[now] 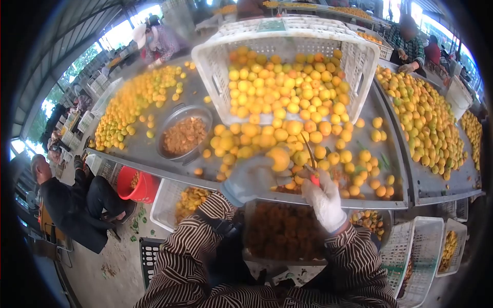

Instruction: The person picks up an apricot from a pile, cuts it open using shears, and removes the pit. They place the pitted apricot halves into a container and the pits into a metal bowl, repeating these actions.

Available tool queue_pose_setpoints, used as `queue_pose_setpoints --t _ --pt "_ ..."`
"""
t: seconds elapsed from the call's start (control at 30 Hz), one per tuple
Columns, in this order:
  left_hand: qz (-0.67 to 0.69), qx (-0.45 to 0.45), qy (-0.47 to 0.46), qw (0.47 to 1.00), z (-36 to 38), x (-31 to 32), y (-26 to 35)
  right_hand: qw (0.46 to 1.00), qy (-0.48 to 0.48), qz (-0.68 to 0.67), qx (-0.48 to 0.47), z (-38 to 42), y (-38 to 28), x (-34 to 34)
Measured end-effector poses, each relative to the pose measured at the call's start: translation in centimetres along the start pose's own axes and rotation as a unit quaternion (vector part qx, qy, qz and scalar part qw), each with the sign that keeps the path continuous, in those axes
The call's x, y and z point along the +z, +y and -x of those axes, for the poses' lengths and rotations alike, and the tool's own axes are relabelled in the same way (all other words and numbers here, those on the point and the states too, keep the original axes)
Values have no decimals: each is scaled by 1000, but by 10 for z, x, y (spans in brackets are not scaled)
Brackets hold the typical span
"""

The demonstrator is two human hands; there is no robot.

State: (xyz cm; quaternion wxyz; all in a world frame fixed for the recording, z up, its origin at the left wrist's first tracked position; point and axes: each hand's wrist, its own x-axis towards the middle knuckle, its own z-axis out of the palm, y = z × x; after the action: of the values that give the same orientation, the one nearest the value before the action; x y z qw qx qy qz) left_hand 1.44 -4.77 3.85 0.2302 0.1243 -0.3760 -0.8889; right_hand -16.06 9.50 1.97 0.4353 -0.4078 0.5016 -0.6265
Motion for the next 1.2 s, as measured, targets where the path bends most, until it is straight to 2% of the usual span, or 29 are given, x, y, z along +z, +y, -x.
queue_pose_setpoints --t 0.07,0.13,0.2,0.27,0.3,0.33,0.4,0.47,0.53,0.6,0.7,0.83,0.93,1.03,1.2 --pt "185 -43 -57 980 4 11 -12 1000 2 -18 25 2 -3 1" --pt "189 -23 -60 980 2 2 -30 998 9 -25 50 2 1 -2" --pt "110 11 -31 993 0 -2 -41 996 19 -37 73 1 5 -7" --pt "115 4 -34 993 0 -8 -45 995 20 30 93 1 6 -11" --pt "-70 22 -15 997 -1 -13 -47 994 23 34 99 0 6 -10" --pt "-251 40 5 967 -3 -17 -50 993 24 66 93 -2 5 -7" --pt "-288 19 10 957 -2 -5 -41 990 24 103 92 -7 7 -4" --pt "-458 113 -24 881 -5 -12 -46 970 7 242 17 -8 10 -1" --pt "-450 122 -17 884 -5 -18 -48 965 10 264 13 -9 8 3" --pt "-430 78 -15 899 -3 -18 -42 952 13 306 -8 -9 6 7" --pt "-396 79 -32 914 -2 -16 -37 935 -2 355 -28 -7 9 7" --pt "-414 95 -33 905 2 -9 -38 938 -3 342 -58 -3 11 7" --pt "-363 75 -39 928 2 -9 -39 938 -1 345 -47 -2 10 9" --pt "-374 55 -26 925 4 -9 -40 914 14 401 -67 -3 19 10" --pt "-519 135 -25 844 8 -9 -40 916 3 401 -25 0 25 14"
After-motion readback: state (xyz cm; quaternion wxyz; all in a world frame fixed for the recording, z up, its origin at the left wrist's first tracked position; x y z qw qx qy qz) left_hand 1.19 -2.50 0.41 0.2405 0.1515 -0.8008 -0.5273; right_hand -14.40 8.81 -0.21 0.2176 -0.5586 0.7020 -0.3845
